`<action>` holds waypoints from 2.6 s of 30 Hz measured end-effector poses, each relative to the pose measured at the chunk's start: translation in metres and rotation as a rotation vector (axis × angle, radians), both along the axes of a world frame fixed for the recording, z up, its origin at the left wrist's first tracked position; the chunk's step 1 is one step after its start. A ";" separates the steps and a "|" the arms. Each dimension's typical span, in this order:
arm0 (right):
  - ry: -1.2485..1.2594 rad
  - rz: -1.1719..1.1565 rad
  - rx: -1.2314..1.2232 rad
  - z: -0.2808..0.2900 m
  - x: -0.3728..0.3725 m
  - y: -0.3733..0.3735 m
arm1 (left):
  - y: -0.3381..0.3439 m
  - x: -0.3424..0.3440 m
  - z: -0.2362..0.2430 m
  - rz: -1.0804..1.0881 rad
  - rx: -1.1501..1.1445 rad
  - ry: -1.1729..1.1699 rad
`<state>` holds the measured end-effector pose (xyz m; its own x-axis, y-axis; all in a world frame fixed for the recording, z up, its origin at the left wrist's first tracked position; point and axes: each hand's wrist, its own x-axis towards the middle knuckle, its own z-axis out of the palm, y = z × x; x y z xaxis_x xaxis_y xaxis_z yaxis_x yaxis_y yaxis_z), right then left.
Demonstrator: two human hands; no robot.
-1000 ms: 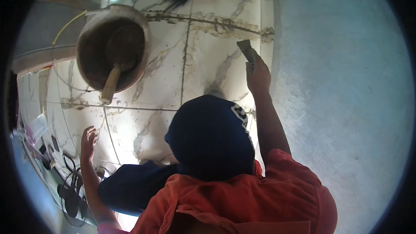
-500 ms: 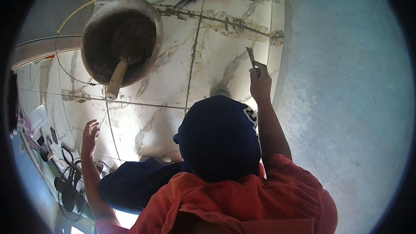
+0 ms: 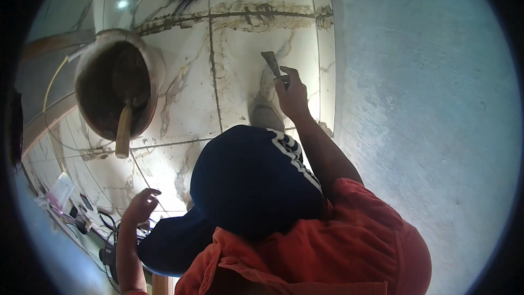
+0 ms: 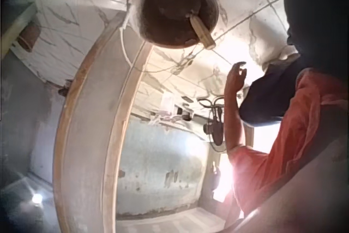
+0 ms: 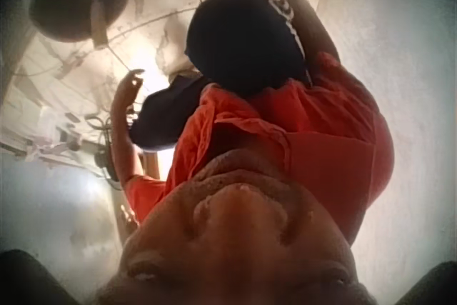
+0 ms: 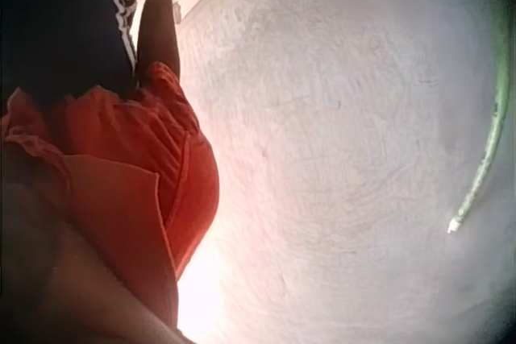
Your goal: The person scoops grout from a bucket and applies it to the joints between floor tiles using a trowel. They smooth the grout along the seams and occasionally wipe the trowel on the bucket.
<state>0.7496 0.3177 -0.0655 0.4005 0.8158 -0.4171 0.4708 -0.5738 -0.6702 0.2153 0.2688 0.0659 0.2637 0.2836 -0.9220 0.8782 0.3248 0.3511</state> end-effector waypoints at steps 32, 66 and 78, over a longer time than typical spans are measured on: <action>0.232 -0.352 0.141 0.015 0.013 0.074 | 0.207 0.424 -0.106 0.546 -0.074 -0.396; -0.334 0.170 -0.218 -0.024 0.086 0.074 | 0.249 0.537 -0.196 -0.398 0.350 -0.311; -0.376 0.088 -0.416 -0.051 0.105 0.107 | 0.269 0.576 -0.211 -0.721 0.564 -0.232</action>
<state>0.8550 0.4249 -0.1166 0.5221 0.6500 -0.5522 0.6912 -0.7018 -0.1726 0.7910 0.5378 -0.1448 0.7090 0.3691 -0.6008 0.6897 -0.5404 0.4820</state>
